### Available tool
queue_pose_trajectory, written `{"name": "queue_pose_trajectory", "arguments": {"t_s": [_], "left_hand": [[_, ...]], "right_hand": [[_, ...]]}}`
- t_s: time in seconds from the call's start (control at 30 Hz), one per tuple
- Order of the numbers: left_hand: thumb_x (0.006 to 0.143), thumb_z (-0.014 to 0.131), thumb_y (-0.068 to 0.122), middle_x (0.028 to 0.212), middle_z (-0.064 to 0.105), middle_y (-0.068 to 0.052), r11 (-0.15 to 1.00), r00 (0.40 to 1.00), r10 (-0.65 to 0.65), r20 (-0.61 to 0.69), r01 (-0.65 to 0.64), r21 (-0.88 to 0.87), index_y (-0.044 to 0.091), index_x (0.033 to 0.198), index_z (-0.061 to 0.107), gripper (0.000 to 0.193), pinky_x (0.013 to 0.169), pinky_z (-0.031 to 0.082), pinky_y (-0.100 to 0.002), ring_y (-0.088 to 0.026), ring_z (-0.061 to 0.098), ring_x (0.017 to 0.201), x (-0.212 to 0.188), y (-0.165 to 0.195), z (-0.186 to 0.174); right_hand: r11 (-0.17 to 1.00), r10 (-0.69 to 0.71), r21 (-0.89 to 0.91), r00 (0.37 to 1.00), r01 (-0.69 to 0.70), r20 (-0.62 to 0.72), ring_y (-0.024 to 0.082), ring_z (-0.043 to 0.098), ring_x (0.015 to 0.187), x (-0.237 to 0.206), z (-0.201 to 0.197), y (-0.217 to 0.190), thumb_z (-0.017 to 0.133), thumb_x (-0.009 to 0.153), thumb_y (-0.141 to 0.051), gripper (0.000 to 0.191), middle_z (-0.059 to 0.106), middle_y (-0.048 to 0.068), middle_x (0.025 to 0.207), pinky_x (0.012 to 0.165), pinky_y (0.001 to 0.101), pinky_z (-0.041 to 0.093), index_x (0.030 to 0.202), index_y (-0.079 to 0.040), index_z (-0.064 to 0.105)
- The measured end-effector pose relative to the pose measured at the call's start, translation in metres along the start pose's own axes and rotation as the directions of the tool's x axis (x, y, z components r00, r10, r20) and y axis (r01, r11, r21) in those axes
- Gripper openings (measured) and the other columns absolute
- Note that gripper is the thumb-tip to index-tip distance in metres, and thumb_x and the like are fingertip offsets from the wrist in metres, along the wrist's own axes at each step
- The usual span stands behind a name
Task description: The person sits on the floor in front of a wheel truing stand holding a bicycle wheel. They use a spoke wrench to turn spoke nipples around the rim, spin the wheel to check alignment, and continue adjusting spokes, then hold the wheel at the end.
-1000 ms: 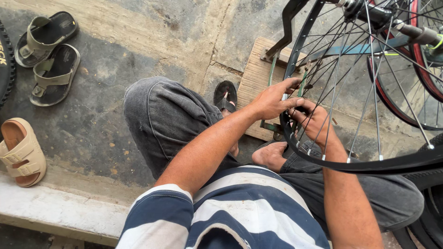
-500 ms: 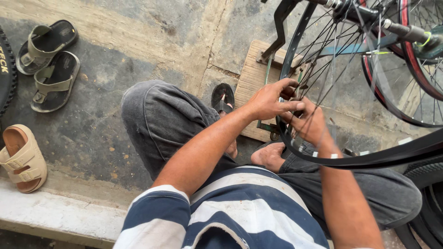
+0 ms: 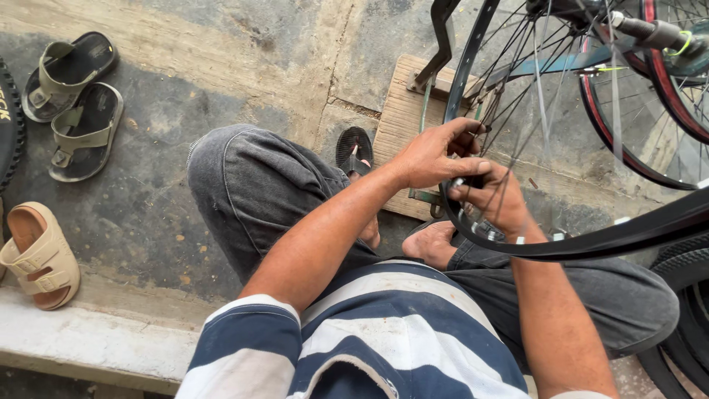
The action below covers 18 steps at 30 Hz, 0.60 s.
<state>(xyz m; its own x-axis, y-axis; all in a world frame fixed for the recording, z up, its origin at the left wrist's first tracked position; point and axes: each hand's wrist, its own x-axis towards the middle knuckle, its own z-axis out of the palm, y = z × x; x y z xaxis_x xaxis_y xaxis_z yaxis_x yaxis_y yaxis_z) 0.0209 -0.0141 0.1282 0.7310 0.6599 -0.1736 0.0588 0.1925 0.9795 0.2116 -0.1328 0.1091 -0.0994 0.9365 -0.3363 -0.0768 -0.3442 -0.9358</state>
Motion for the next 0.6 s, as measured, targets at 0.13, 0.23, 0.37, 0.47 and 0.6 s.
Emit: {"name": "queue_pose_trajectory", "arguments": {"t_s": [0.13, 0.23, 0.37, 0.47, 0.6], "left_hand": [[0.082, 0.083, 0.044, 0.118, 0.074, -0.009, 0.998, 0.997, 0.061, -0.046, -0.06, 0.033, 0.003, 0.14, 0.055, 0.077, 0.1, 0.056, -0.035, -0.021, 0.073, 0.112, 0.009, -0.016, -0.001], [0.081, 0.082, 0.045, 0.117, 0.074, -0.009, 0.998, 0.999, 0.03, -0.039, -0.027, 0.062, 0.004, 0.139, 0.056, 0.076, 0.098, 0.057, -0.035, -0.021, 0.073, 0.111, 0.011, -0.024, 0.0], [0.091, 0.075, 0.042, 0.115, 0.076, -0.01, 0.997, 0.997, -0.021, -0.068, 0.016, -0.08, 0.005, 0.132, 0.064, 0.057, 0.094, 0.059, -0.035, -0.02, 0.074, 0.107, 0.01, -0.029, 0.004], [0.099, 0.067, 0.036, 0.11, 0.078, -0.01, 1.0, 0.993, -0.021, -0.116, 0.021, -0.005, 0.008, 0.127, 0.07, 0.04, 0.09, 0.059, -0.033, -0.02, 0.075, 0.101, 0.009, -0.032, 0.007], [0.094, 0.072, 0.023, 0.109, 0.075, -0.008, 0.976, 0.984, 0.115, -0.133, -0.088, 0.197, 0.009, 0.12, 0.07, 0.03, 0.086, 0.058, -0.033, -0.02, 0.074, 0.099, 0.005, -0.034, 0.013]], "right_hand": [[0.968, 0.081, -0.227, 0.991, -0.103, -0.104, 0.013, 0.064, 0.086, 0.01, 0.005, -0.005, 0.081, 0.088, -0.001, 0.031, 0.07, 0.004, 0.097, 0.071, 0.0311, 0.055, 0.115, -0.004, 0.067], [0.96, 0.249, -0.116, 0.967, -0.253, -0.048, 0.016, 0.066, 0.076, 0.014, -0.007, -0.01, 0.076, 0.087, 0.0, 0.03, 0.069, 0.006, 0.09, 0.061, 0.0325, 0.053, 0.115, -0.005, 0.066], [0.986, 0.138, -0.09, 0.989, -0.143, -0.054, 0.011, 0.071, 0.089, 0.015, -0.022, -0.011, 0.069, 0.088, 0.002, 0.027, 0.073, 0.003, 0.098, 0.078, 0.0268, 0.059, 0.115, -0.001, 0.066], [0.935, 0.065, -0.332, 0.978, -0.129, -0.199, 0.012, 0.069, 0.087, 0.015, -0.02, -0.009, 0.067, 0.092, 0.005, 0.022, 0.073, 0.006, 0.096, 0.077, 0.027, 0.057, 0.115, 0.002, 0.067], [0.929, 0.052, -0.342, 0.965, -0.14, -0.255, 0.01, 0.067, 0.084, 0.009, -0.004, -0.012, 0.07, 0.094, 0.001, 0.025, 0.072, 0.005, 0.095, 0.072, 0.0253, 0.055, 0.118, 0.001, 0.068]]}}
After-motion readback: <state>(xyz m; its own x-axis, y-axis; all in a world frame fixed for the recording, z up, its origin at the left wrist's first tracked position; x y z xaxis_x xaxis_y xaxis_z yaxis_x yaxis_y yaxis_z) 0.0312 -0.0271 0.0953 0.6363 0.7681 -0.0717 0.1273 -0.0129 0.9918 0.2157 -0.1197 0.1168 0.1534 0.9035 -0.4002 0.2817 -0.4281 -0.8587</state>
